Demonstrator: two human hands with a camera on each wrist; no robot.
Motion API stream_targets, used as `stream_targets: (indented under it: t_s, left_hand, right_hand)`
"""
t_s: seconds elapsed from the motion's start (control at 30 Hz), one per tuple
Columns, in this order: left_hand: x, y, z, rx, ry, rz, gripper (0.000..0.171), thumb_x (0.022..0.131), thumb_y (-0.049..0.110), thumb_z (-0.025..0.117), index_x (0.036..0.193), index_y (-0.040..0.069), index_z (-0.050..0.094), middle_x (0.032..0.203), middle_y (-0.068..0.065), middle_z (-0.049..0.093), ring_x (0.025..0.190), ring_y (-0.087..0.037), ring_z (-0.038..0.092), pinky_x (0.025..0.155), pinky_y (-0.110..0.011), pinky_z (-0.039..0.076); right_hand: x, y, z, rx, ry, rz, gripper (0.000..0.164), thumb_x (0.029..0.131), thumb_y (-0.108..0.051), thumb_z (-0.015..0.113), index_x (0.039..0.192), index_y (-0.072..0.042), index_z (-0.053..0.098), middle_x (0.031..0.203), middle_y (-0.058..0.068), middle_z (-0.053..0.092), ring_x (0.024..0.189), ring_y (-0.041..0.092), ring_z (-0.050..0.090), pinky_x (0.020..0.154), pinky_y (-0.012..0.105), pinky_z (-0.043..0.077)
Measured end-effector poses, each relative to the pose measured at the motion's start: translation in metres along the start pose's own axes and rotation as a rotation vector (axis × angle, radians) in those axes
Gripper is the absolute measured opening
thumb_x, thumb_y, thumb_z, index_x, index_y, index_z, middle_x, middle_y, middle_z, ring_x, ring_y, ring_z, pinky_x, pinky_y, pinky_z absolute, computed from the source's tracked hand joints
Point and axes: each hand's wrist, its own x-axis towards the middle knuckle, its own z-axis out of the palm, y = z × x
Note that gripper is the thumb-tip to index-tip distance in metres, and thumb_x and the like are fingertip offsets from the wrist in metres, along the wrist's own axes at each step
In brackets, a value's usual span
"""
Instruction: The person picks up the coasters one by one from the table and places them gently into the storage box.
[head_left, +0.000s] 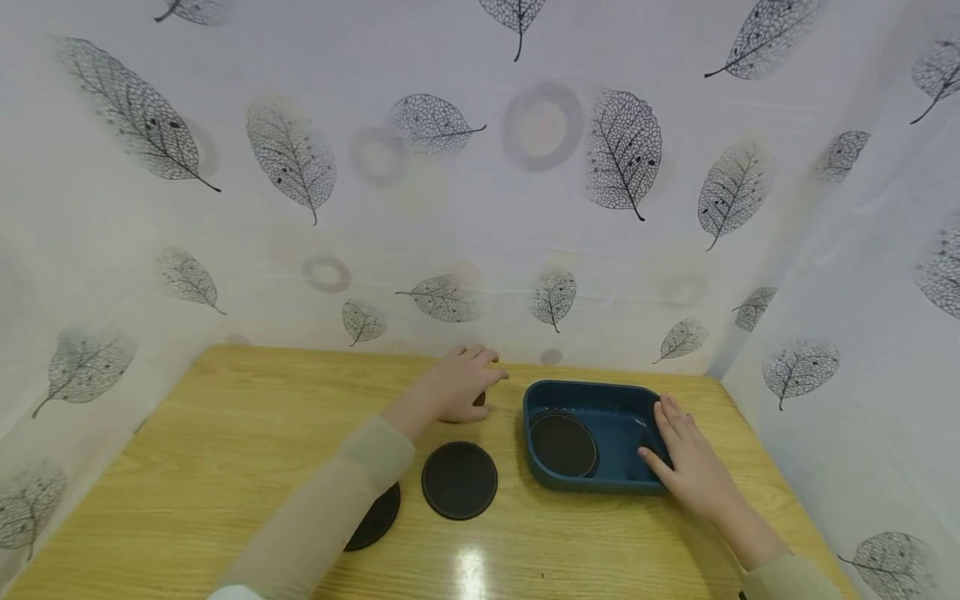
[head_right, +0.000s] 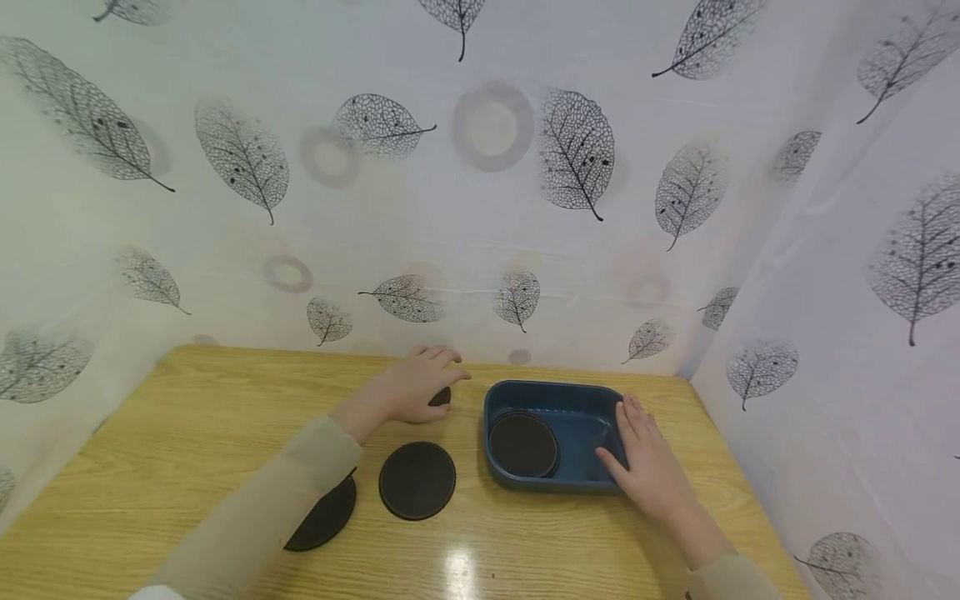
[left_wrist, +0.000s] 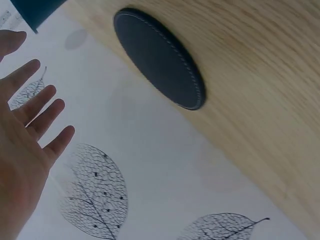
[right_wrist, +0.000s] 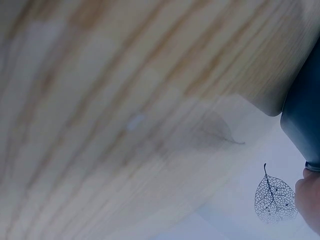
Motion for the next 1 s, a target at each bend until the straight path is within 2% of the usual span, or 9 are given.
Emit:
stream_targets:
  t_s: [0.2,0.37,0.67,0.83,1.0]
  left_hand:
    - [-0.007,-0.011,0.011,-0.016,0.003,-0.053,0.059,0.096,0.042,0.074,0.148,0.017,0.061,0.156,-0.015,0.052,0.147,-0.034,0.048,0.122,-0.056,0.039]
    - [-0.009,-0.017,0.018,-0.004,-0.034,-0.087,0.064,0.095,0.047,0.074,0.15,0.018,0.059,0.157,-0.016,0.05,0.147,-0.036,0.047,0.121,-0.055,0.04]
    - [-0.01,-0.019,0.028,0.03,-0.103,-0.133,0.069,0.093,0.053,0.075,0.151,0.02,0.056,0.156,-0.017,0.048,0.142,-0.036,0.049,0.117,-0.053,0.044]
    - [-0.009,-0.019,0.035,0.01,-0.169,-0.168,0.075,0.093,0.054,0.075,0.156,0.02,0.051,0.16,-0.017,0.045,0.148,-0.038,0.044,0.122,-0.053,0.04]
    - [-0.006,-0.021,0.043,-0.063,-0.199,-0.19,0.077,0.095,0.051,0.074,0.161,0.022,0.045,0.164,-0.017,0.04,0.152,-0.04,0.041,0.123,-0.056,0.039]
  right_hand:
    - [0.0,-0.001,0.0,0.002,-0.006,0.005,0.083,0.106,-0.034,0.064,0.161,0.015,0.027,0.171,0.035,0.021,0.162,0.048,0.018,0.134,0.031,-0.008]
    - [0.001,0.0,0.001,-0.007,-0.001,0.002,0.083,0.106,-0.035,0.063,0.161,0.015,0.027,0.171,0.035,0.021,0.162,0.048,0.019,0.132,0.026,-0.01]
    - [0.001,-0.003,-0.002,-0.01,0.007,-0.001,0.082,0.106,-0.036,0.062,0.16,0.015,0.028,0.17,0.035,0.023,0.162,0.047,0.019,0.133,0.028,-0.008]
    - [0.001,-0.002,-0.001,-0.007,0.001,0.0,0.082,0.105,-0.033,0.064,0.16,0.015,0.028,0.171,0.035,0.022,0.162,0.047,0.019,0.131,0.024,-0.011]
    - [0.0,-0.002,0.0,-0.01,0.015,-0.008,0.081,0.105,-0.033,0.065,0.159,0.016,0.03,0.17,0.035,0.024,0.162,0.047,0.02,0.132,0.025,-0.009]
